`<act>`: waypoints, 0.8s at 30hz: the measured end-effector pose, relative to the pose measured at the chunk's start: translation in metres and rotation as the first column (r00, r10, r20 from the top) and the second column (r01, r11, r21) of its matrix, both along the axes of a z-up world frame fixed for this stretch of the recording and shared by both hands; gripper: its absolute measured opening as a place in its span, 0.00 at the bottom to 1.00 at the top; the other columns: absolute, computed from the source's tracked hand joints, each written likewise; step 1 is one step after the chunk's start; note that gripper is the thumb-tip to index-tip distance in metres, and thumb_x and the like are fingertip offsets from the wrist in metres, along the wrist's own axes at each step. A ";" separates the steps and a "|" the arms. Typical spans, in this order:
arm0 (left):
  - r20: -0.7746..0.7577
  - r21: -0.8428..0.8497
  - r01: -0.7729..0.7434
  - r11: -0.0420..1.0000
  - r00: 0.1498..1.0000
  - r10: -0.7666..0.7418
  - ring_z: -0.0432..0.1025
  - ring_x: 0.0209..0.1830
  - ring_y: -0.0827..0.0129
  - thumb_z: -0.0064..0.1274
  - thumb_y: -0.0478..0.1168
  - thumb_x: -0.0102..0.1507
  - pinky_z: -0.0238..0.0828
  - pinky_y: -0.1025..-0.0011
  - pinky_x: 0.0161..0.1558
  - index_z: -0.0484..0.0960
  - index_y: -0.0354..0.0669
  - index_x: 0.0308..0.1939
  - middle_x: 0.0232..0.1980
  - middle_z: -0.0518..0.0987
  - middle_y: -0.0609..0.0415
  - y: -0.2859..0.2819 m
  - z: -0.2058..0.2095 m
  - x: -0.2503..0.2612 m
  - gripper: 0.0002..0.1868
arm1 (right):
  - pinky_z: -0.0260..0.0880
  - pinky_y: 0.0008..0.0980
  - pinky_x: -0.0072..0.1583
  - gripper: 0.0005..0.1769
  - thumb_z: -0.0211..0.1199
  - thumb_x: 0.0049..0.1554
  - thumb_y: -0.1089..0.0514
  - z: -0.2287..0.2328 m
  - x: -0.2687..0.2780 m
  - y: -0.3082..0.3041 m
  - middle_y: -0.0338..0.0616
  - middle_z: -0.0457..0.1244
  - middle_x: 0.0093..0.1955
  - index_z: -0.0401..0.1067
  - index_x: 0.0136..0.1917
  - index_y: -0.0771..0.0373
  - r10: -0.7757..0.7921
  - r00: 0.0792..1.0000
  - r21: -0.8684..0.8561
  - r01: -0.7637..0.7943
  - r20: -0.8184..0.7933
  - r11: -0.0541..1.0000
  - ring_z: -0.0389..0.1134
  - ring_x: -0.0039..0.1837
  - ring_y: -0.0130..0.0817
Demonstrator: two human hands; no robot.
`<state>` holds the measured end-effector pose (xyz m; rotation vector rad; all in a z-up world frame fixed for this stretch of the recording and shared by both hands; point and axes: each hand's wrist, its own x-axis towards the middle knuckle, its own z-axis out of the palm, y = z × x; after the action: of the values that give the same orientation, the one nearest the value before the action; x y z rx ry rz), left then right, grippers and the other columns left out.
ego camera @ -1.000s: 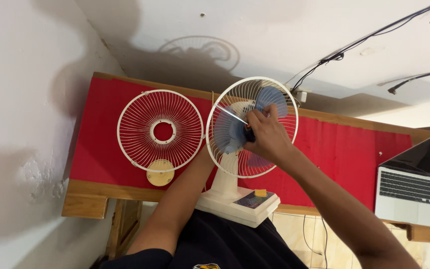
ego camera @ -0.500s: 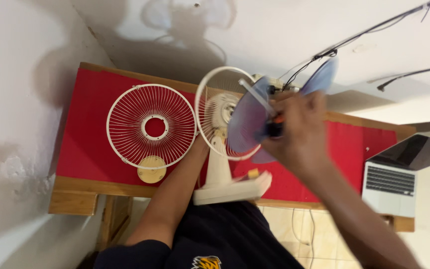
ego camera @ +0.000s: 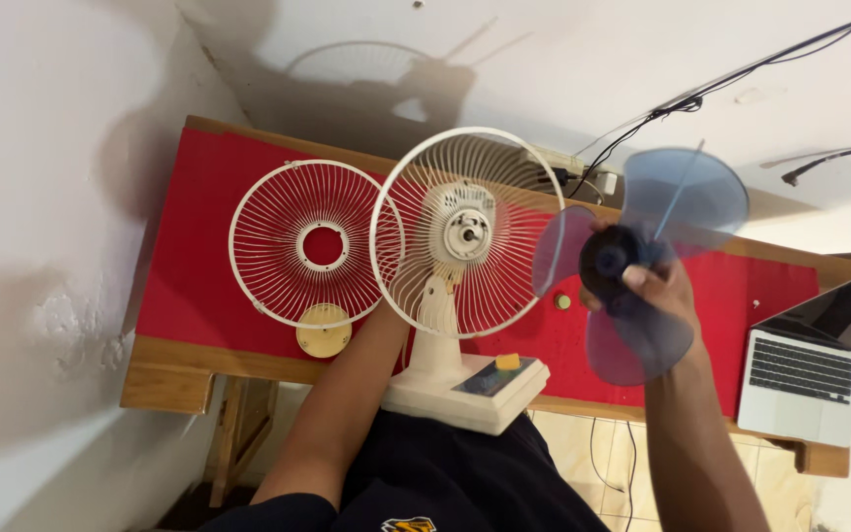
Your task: The person uses a screwdriver to remove the fan blade from the motor shaft, then reattaches it and secures it with a nut. Finally, they place the front grill over the fan blade.
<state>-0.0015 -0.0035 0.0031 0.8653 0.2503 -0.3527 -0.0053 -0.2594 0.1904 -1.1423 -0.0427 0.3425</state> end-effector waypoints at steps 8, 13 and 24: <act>-0.018 -0.018 0.026 0.999 0.999 -0.026 0.70 0.68 0.54 0.31 0.63 0.71 0.68 0.56 0.68 0.66 0.40 0.71 0.65 0.75 0.42 -0.022 0.000 -0.005 0.36 | 0.76 0.55 0.59 0.31 0.74 0.57 0.61 -0.011 -0.027 -0.011 0.60 0.53 0.81 0.59 0.66 0.62 0.037 0.986 -0.026 -0.033 0.162 0.999 0.68 0.65 0.51; -0.027 -0.023 0.035 0.999 0.999 -0.035 0.70 0.68 0.55 0.31 0.63 0.71 0.68 0.56 0.68 0.66 0.40 0.71 0.66 0.75 0.42 -0.029 -0.005 -0.012 0.36 | 0.79 0.57 0.60 0.30 0.73 0.59 0.60 -0.012 -0.030 -0.006 0.59 0.53 0.80 0.60 0.67 0.65 0.025 0.973 0.029 -0.032 0.229 0.999 0.69 0.63 0.51; -0.034 -0.026 0.016 1.000 0.999 -0.017 0.70 0.68 0.55 0.31 0.63 0.71 0.68 0.56 0.68 0.66 0.40 0.71 0.66 0.74 0.42 -0.031 -0.015 -0.020 0.36 | 0.77 0.40 0.63 0.46 0.81 0.41 0.68 -0.014 -0.037 0.025 0.56 0.54 0.76 0.54 0.64 0.56 0.191 0.689 -0.606 0.430 0.699 0.669 0.65 0.69 0.43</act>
<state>-0.0218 -0.0341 -0.0121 0.8365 0.2700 -0.3853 -0.0422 -0.2345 0.1768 -2.0559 -0.5733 -0.3105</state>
